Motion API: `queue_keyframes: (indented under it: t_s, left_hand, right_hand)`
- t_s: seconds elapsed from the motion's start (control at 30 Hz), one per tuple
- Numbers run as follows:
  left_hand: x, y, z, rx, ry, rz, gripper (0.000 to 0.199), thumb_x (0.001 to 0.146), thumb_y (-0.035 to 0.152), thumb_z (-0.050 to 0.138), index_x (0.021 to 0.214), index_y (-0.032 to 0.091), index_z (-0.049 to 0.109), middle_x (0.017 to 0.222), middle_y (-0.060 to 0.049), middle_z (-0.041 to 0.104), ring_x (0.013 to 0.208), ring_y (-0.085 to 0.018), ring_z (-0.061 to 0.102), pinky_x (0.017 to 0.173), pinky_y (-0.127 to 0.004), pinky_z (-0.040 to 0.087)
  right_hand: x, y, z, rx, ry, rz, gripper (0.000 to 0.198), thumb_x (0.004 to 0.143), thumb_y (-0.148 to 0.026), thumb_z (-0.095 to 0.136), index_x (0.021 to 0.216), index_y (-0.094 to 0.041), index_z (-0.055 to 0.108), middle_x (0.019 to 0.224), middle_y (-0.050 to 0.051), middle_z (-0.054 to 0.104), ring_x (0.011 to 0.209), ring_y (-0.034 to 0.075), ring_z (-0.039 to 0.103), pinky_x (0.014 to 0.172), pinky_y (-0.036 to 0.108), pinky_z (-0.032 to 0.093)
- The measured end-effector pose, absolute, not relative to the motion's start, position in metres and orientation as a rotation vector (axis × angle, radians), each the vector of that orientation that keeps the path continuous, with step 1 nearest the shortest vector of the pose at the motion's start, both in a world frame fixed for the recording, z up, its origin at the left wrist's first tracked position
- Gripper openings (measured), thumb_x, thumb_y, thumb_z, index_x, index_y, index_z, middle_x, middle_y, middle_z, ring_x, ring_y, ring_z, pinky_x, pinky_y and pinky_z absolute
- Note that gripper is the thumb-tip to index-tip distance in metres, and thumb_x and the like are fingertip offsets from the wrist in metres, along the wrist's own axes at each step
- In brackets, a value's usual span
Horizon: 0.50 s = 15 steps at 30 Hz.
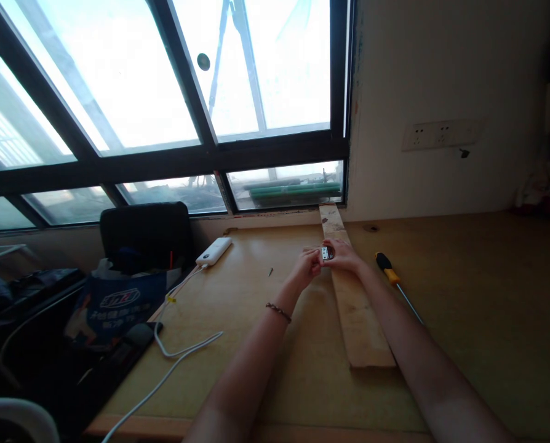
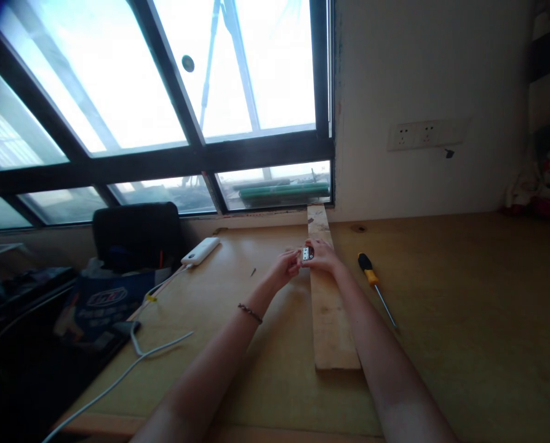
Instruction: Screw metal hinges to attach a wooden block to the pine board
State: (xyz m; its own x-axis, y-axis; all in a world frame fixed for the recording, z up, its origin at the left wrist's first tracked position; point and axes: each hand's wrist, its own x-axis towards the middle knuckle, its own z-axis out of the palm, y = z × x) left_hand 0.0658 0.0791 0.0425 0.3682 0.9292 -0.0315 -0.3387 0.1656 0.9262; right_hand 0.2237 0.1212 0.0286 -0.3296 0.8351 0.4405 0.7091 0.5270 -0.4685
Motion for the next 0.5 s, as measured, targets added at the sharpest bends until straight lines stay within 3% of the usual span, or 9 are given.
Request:
queue_keyframes:
  t_s: [0.13, 0.3, 0.5]
  left_hand:
    - [0.074, 0.092, 0.05, 0.883, 0.66, 1.066, 0.019, 0.075, 0.021, 0.052, 0.058, 0.013, 0.049, 0.044, 0.005, 0.038, 0.033, -0.001, 0.021, 0.034, -0.016, 0.016]
    - [0.071, 0.097, 0.047, 0.708, 0.672, 1.087, 0.01, 0.072, 0.01, 0.05, 0.062, 0.011, 0.051, 0.05, 0.005, 0.042, 0.032, 0.0, 0.021, 0.031, -0.014, 0.014]
    - [0.072, 0.097, 0.04, 0.709, 0.678, 1.104, 0.007, 0.073, 0.015, 0.054, 0.07, 0.009, 0.057, 0.047, 0.005, 0.043, 0.03, 0.0, 0.022, 0.031, -0.014, 0.013]
  right_hand:
    - [0.222, 0.12, 0.031, -1.222, -2.116, 0.248, 0.064, 0.051, -0.041, 0.077, 0.109, -0.02, 0.055, 0.107, 0.008, 0.061, 0.102, 0.026, 0.054, 0.09, 0.039, 0.04]
    - [0.223, 0.121, 0.03, -1.23, -2.131, 0.234, 0.064, 0.052, -0.04, 0.076, 0.109, -0.02, 0.055, 0.108, 0.008, 0.061, 0.102, 0.025, 0.054, 0.09, 0.038, 0.04]
    - [0.224, 0.123, 0.027, -1.253, -2.12, 0.23, 0.07, 0.053, -0.042, 0.075, 0.115, -0.021, 0.051, 0.112, 0.008, 0.06, 0.105, 0.025, 0.053, 0.091, 0.038, 0.039]
